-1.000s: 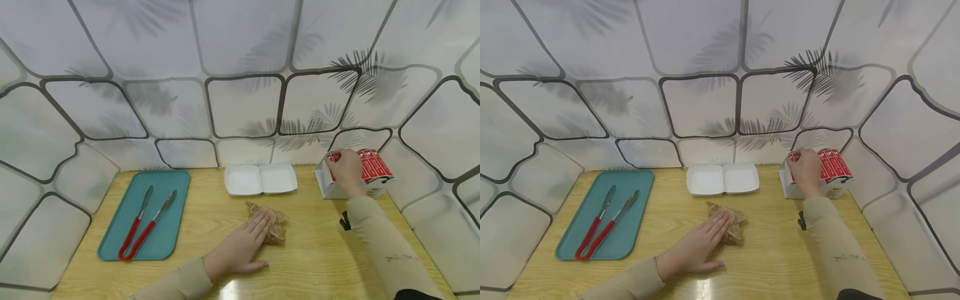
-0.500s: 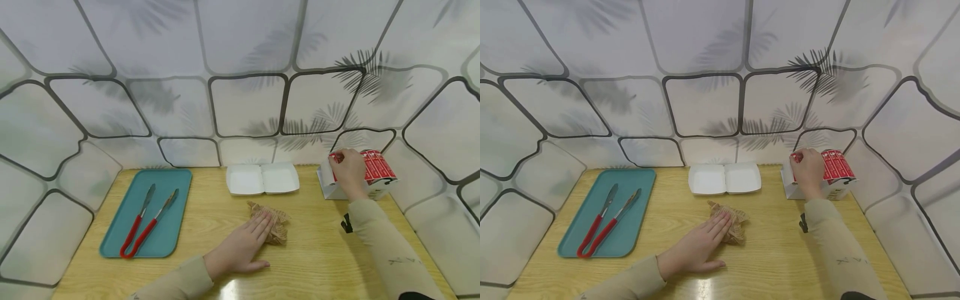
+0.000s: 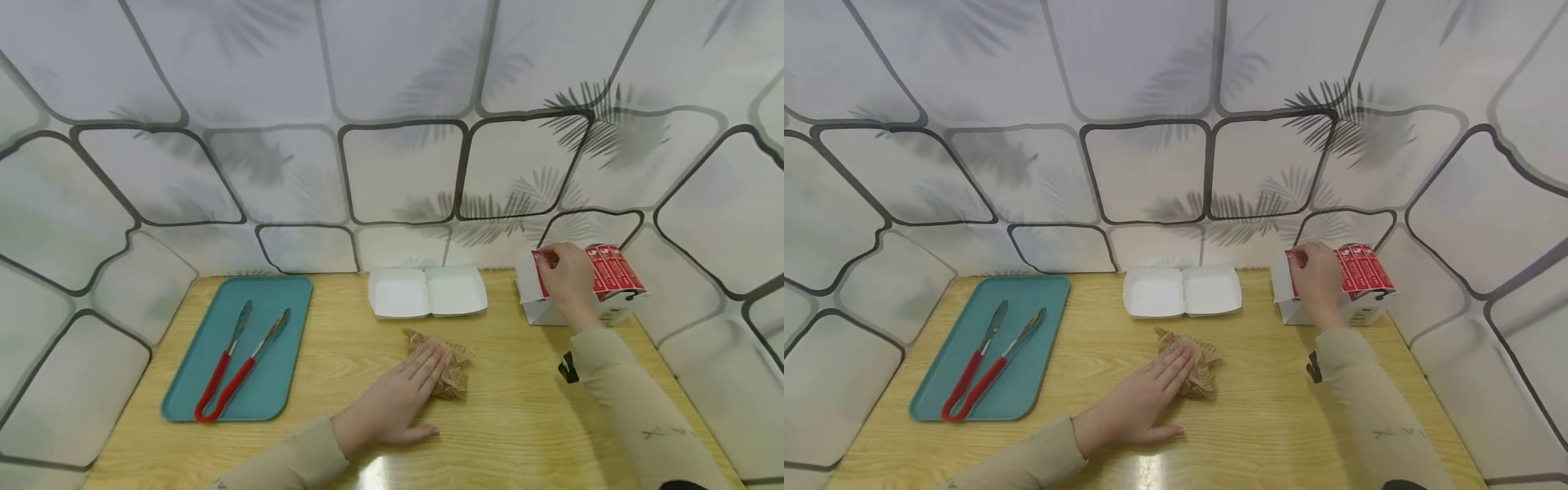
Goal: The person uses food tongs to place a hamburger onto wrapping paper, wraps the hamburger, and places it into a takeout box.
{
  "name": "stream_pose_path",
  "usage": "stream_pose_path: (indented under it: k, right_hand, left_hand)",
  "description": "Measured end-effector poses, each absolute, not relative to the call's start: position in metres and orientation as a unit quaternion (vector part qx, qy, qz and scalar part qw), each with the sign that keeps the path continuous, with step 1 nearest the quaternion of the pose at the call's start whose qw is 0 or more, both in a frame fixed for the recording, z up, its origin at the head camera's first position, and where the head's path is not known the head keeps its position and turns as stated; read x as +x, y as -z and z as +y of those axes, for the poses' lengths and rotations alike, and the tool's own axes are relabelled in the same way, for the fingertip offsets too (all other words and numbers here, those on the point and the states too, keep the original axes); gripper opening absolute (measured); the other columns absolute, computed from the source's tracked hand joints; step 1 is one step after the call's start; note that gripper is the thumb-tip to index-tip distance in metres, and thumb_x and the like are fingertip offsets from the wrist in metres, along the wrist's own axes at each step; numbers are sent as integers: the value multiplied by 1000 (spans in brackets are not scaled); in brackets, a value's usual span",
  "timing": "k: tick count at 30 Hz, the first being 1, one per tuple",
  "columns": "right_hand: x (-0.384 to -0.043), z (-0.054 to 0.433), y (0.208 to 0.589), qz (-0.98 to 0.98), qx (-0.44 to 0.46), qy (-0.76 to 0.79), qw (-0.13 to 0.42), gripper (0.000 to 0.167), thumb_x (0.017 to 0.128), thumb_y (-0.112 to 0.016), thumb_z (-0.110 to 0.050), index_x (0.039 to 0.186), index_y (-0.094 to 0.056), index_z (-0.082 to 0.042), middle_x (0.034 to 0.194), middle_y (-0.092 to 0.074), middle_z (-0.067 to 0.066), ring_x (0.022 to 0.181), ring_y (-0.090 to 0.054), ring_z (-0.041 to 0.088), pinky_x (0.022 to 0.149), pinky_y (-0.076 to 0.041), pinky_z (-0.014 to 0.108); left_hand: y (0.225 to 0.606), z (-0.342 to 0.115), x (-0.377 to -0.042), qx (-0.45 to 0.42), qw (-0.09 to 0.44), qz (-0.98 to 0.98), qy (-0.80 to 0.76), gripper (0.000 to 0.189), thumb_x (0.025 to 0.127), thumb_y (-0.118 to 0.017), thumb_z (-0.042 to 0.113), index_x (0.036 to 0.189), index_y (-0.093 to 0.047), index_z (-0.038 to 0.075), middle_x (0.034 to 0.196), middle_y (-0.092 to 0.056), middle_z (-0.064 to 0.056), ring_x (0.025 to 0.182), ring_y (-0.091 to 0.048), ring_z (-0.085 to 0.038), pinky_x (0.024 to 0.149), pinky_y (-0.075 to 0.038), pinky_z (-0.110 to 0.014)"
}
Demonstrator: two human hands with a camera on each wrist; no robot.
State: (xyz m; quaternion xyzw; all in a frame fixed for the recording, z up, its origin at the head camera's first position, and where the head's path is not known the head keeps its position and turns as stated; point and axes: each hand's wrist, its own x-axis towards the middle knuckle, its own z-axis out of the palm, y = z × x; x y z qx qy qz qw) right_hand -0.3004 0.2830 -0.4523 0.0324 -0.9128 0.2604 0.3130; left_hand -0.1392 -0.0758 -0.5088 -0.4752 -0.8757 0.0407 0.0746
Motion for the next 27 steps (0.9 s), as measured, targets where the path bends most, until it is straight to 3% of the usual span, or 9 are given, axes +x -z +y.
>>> stream_pose_path:
  k: [13, 27]
  right_hand:
    - [-285, 262, 434, -911, 80, -255, 313, 7, 96, -74, -5, 99, -79, -1, 95, -74, 20, 83, -69, 36, 70, -53, 51]
    - [-279, 239, 424, -890, 138, -309, 307, 6, 93, -78, 1, 100, -79, 1, 98, -76, 21, 83, -73, 37, 74, -58, 51]
  left_hand:
    - [509, -76, -140, -478, 82, -873, -44, 101, 103, -44, 73, 166, -24, -3, 175, -23, -22, 164, -26, -34, 135, -25, -40]
    - [511, -76, -140, -477, 83, -874, -38, 101, 102, -45, 73, 166, -25, -3, 175, -24, -22, 164, -26, -34, 135, -27, -39]
